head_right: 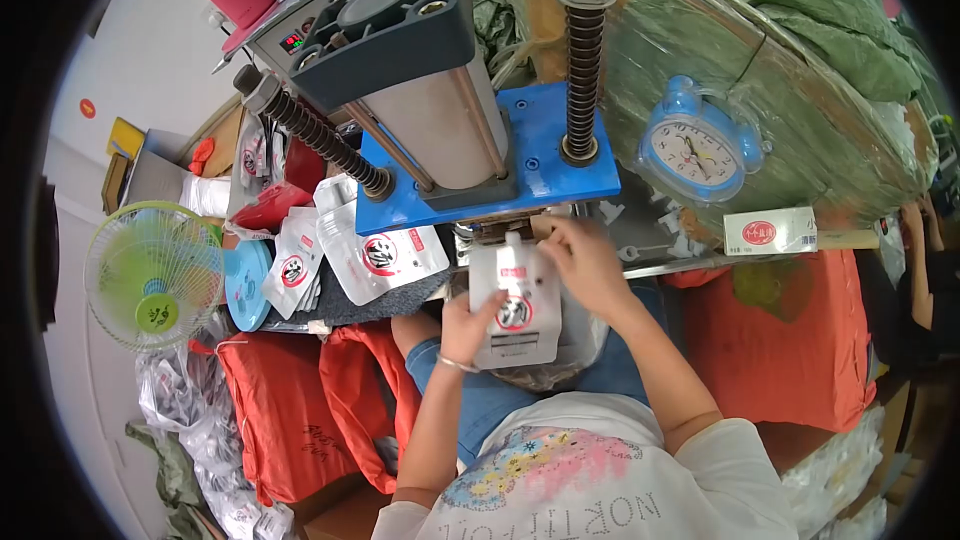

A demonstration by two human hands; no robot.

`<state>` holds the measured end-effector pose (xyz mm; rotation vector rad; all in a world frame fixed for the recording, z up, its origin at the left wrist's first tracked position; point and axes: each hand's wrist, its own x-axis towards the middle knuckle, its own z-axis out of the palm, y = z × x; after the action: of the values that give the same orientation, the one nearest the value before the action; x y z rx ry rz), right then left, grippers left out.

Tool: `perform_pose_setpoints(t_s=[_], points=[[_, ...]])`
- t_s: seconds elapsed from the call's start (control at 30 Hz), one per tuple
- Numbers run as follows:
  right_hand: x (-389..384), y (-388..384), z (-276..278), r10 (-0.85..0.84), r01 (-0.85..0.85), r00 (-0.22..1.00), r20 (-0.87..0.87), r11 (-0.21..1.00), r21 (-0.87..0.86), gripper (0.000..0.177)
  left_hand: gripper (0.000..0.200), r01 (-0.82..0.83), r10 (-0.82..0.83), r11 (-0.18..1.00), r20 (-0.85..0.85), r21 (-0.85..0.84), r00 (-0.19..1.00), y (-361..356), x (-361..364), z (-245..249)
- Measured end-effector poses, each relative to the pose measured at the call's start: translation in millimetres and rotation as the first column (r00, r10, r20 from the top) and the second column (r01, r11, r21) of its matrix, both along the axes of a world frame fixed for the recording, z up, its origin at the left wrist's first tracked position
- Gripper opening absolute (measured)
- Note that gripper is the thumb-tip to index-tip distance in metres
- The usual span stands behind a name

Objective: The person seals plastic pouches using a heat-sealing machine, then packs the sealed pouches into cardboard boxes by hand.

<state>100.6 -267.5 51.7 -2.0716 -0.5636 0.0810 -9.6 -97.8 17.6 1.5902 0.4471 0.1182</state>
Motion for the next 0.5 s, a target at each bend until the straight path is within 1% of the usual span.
perform_pose_setpoints(t_s=[0.03,0.07,0.13,0.17,0.2,0.23,0.27,0.3,0.33,0.37,0.4,0.43,0.47,0.5], points=[[4.9,-7.2,-2.6,-0.087,0.091,0.981,0.173,0.996,-0.019,0.024,0.028,-0.025,0.024,0.998,0.018,0.051,1.0,5.6,8.4,-4.1],[10.8,-12.5,-2.4,-0.162,0.174,0.935,0.314,0.985,-0.009,0.02,0.027,0.003,-0.003,1.0,-0.011,0.022,1.0,10.9,17.9,-3.2],[20.9,-24.2,8.7,-0.228,0.309,0.914,0.336,0.927,-0.213,0.017,0.026,-0.034,0.035,0.999,-0.043,0.023,0.998,16.7,36.5,-23.8],[28.4,-31.3,1.6,-0.223,0.337,0.905,0.362,0.895,-0.291,0.019,0.026,-0.036,0.036,0.999,-0.011,0.018,0.999,16.0,39.2,-31.5],[33.9,-35.4,-3.8,-0.219,0.336,0.901,0.375,0.898,-0.283,0.019,0.027,-0.05,0.05,0.999,0.005,0.009,0.999,12.8,39.6,-33.0],[36.3,-37.9,-10.3,-0.195,0.327,0.905,0.377,0.888,-0.325,0.019,0.028,-0.064,0.064,0.998,0.019,0.002,0.998,12.1,38.4,-34.4],[37.0,-40.1,-21.1,-0.17,0.313,0.912,0.372,0.875,-0.368,0.019,0.034,-0.035,0.037,0.983,-0.008,0.179,0.999,17.1,35.8,-38.3],[36.1,-39.4,-33.4,-0.149,0.287,0.918,0.366,0.889,-0.357,0.018,0.036,0.094,-0.022,0.891,-0.164,0.445,0.986,24.3,34.1,-20.7],[38.4,-42.4,-41.2,-0.139,0.277,0.919,0.37,0.893,-0.354,0.018,0.038,0.248,-0.03,0.721,-0.328,0.647,0.944,33.7,30.2,-1.4],[37.6,-42.4,-40.7,-0.138,0.277,0.915,0.379,0.898,-0.343,0.018,0.037,0.016,0.06,0.672,-0.077,0.74,0.995,44.0,20.0,6.3],[35.2,-40.1,-38.4,-0.144,0.281,0.912,0.385,0.902,-0.329,0.018,0.027,-0.17,0.242,0.614,0.021,0.771,0.97,60.2,18.4,7.8],[34.4,-38.8,-31.8,-0.144,0.254,0.94,0.308,0.9,-0.354,0.022,0.025,-0.224,0.303,0.532,0.063,0.816,0.951,85.9,19.2,5.0],[34.5,-37.0,-33.6,-0.146,0.254,0.94,0.307,0.903,-0.348,0.022,0.023,-0.237,0.274,0.544,0.096,0.805,0.957,103.6,20.1,-3.0],[35.5,-37.2,-35.7,-0.145,0.265,0.936,0.32,0.888,-0.375,0.026,0.021,-0.249,0.243,0.559,0.131,0.791,0.961,113.3,23.7,-6.9]])
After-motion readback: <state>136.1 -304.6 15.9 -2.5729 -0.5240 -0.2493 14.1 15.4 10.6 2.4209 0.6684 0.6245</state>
